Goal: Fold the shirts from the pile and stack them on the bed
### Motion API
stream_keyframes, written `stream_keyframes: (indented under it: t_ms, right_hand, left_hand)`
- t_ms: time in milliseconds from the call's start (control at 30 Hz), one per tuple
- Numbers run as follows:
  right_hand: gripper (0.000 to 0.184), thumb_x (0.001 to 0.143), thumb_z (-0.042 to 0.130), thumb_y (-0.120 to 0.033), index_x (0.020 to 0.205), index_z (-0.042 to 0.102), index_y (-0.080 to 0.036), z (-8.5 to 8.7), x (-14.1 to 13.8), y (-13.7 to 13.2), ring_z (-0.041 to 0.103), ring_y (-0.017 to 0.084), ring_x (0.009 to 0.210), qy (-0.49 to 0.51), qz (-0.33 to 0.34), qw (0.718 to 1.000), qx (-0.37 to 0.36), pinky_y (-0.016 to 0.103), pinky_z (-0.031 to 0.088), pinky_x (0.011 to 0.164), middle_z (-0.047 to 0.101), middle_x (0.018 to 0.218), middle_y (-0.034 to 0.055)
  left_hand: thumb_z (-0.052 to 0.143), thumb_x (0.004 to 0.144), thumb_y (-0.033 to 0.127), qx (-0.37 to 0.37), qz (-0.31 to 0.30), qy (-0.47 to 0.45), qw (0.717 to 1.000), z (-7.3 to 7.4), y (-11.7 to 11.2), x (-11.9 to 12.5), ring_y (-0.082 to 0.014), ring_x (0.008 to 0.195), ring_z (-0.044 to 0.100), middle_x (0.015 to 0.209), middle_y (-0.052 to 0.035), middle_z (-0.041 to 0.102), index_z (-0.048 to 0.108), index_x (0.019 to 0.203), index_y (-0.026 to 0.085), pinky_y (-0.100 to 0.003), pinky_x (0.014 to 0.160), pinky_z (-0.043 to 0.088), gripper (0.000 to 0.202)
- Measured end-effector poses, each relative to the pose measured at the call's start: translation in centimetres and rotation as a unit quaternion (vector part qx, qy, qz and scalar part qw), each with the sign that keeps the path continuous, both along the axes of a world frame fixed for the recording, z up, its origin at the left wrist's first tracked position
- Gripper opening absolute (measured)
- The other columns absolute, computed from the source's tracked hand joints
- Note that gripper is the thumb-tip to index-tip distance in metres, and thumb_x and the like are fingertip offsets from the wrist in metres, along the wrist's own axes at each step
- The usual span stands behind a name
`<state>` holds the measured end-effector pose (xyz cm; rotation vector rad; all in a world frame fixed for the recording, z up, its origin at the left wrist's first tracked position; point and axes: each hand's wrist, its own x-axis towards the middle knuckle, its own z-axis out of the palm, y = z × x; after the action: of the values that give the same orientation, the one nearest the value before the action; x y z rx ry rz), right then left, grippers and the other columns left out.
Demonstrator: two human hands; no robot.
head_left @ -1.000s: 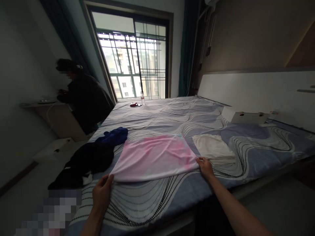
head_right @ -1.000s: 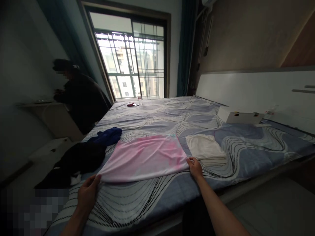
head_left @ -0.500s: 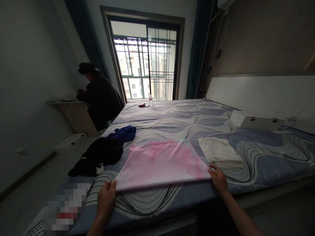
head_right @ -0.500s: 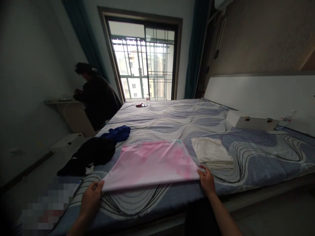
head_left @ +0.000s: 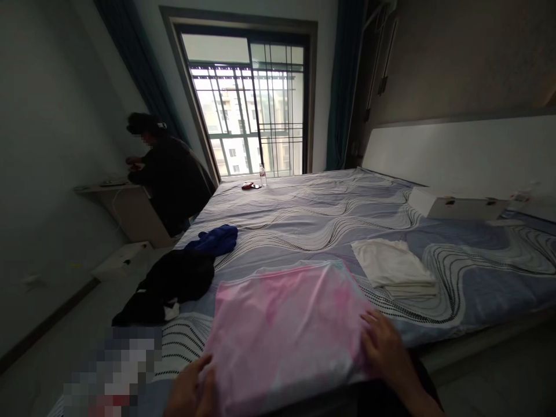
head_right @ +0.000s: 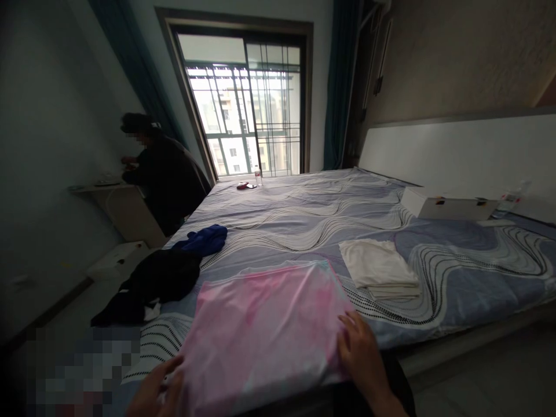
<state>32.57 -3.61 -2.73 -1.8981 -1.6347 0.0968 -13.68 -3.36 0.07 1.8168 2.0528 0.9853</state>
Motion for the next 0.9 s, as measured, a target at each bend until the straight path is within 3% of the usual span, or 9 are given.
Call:
stream_keyframes:
  t_ms: [67, 133, 200, 300, 533, 700, 800, 900]
  right_hand:
    - [0.051, 0.091, 0.043, -0.039, 0.136, 0.06, -0.021, 1.4, -4.9, 2.7, 0.032, 0.031, 0.147, -0.03, 0.109, 0.993, -0.046, 0.05, 0.023, 0.12, 0.049, 0.151, 0.009]
    - [0.06, 0.093, 0.044, -0.044, 0.149, 0.047, -0.022, 2.3, -9.4, 5.5, 0.019, 0.031, 0.152, -0.049, 0.205, 0.971, -0.112, 0.053, 0.016, 0.122, 0.032, 0.162, 0.0064]
    - [0.065, 0.095, 0.042, -0.051, 0.155, 0.036, -0.027, 2.7, -12.4, 8.2, 0.012, 0.033, 0.153, -0.062, 0.251, 0.954, -0.151, 0.059, 0.007, 0.122, 0.021, 0.165, 0.0039]
    - [0.065, 0.097, 0.036, -0.059, 0.157, 0.028, -0.035, 2.6, -14.0, 11.7, 0.007, 0.034, 0.153, -0.07, 0.251, 0.952, -0.16, 0.064, -0.001, 0.119, 0.013, 0.166, 0.0008]
    - [0.065, 0.097, 0.032, -0.059, 0.156, 0.03, -0.034, 2.2, -10.4, 17.8, 0.007, 0.03, 0.154, -0.104, 0.192, 0.958, -0.184, 0.061, -0.004, 0.119, 0.015, 0.167, 0.0011]
    - [0.062, 0.098, 0.029, -0.053, 0.156, 0.031, -0.03, 0.7, -4.8, 21.3, 0.012, 0.03, 0.153, -0.126, 0.1, 0.971, -0.18, 0.065, -0.004, 0.118, 0.021, 0.166, 0.0027]
    - [0.059, 0.098, 0.03, -0.048, 0.154, 0.036, -0.029, -1.0, -0.2, 22.8, 0.018, 0.032, 0.152, -0.111, 0.033, 0.98, -0.161, 0.069, 0.002, 0.116, 0.027, 0.164, 0.0042]
    - [0.057, 0.095, 0.037, -0.047, 0.146, 0.048, -0.025, -2.4, 4.3, 23.7, 0.031, 0.03, 0.147, -0.07, 0.011, 0.991, -0.115, 0.059, 0.015, 0.119, 0.039, 0.158, 0.0077]
  left_hand:
    - [0.035, 0.091, 0.055, 0.028, -0.162, 0.055, 0.985, 0.8, 3.4, 4.6, -0.0313, 0.128, 0.057, 0.13, -0.008, 0.067, 0.07, 0.12, 0.027, -0.049, 0.113, 0.044, 0.053]
    - [0.029, 0.097, 0.048, 0.003, -0.269, 0.128, 0.955, 0.8, 7.0, 8.9, -0.0288, 0.144, 0.039, 0.151, -0.0063, 0.052, 0.058, 0.139, 0.026, -0.05, 0.119, 0.035, 0.056]
    - [0.03, 0.098, 0.05, -0.038, -0.316, 0.196, 0.927, 0.4, 10.4, 11.8, -0.0317, 0.151, 0.025, 0.161, -0.006, 0.036, 0.044, 0.151, 0.026, -0.058, 0.121, 0.027, 0.06]
    - [0.028, 0.098, 0.053, -0.09, -0.298, 0.246, 0.918, -0.2, 14.6, 13.4, -0.0335, 0.153, 0.014, 0.166, -0.0038, 0.021, 0.031, 0.156, 0.031, -0.063, 0.121, 0.016, 0.062]
    - [0.027, 0.097, 0.05, -0.114, -0.166, 0.267, 0.942, 0.1, 20.1, 10.1, -0.0311, 0.154, 0.015, 0.166, -0.003, 0.021, 0.031, 0.155, 0.034, -0.063, 0.12, 0.01, 0.061]
    - [0.027, 0.096, 0.049, -0.139, -0.062, 0.267, 0.952, 0.0, 22.2, 5.5, -0.0337, 0.152, 0.021, 0.164, -0.0107, 0.027, 0.037, 0.154, 0.023, -0.065, 0.118, 0.012, 0.064]
    - [0.034, 0.093, 0.05, -0.114, -0.047, 0.226, 0.966, -0.7, 23.1, 1.8, -0.0314, 0.149, 0.028, 0.161, -0.0126, 0.034, 0.045, 0.148, 0.019, -0.059, 0.118, 0.022, 0.064]
    - [0.045, 0.088, 0.049, -0.069, -0.077, 0.125, 0.987, -1.4, 23.7, -1.5, -0.0265, 0.142, 0.041, 0.154, -0.0113, 0.047, 0.06, 0.132, 0.02, -0.046, 0.116, 0.034, 0.055]
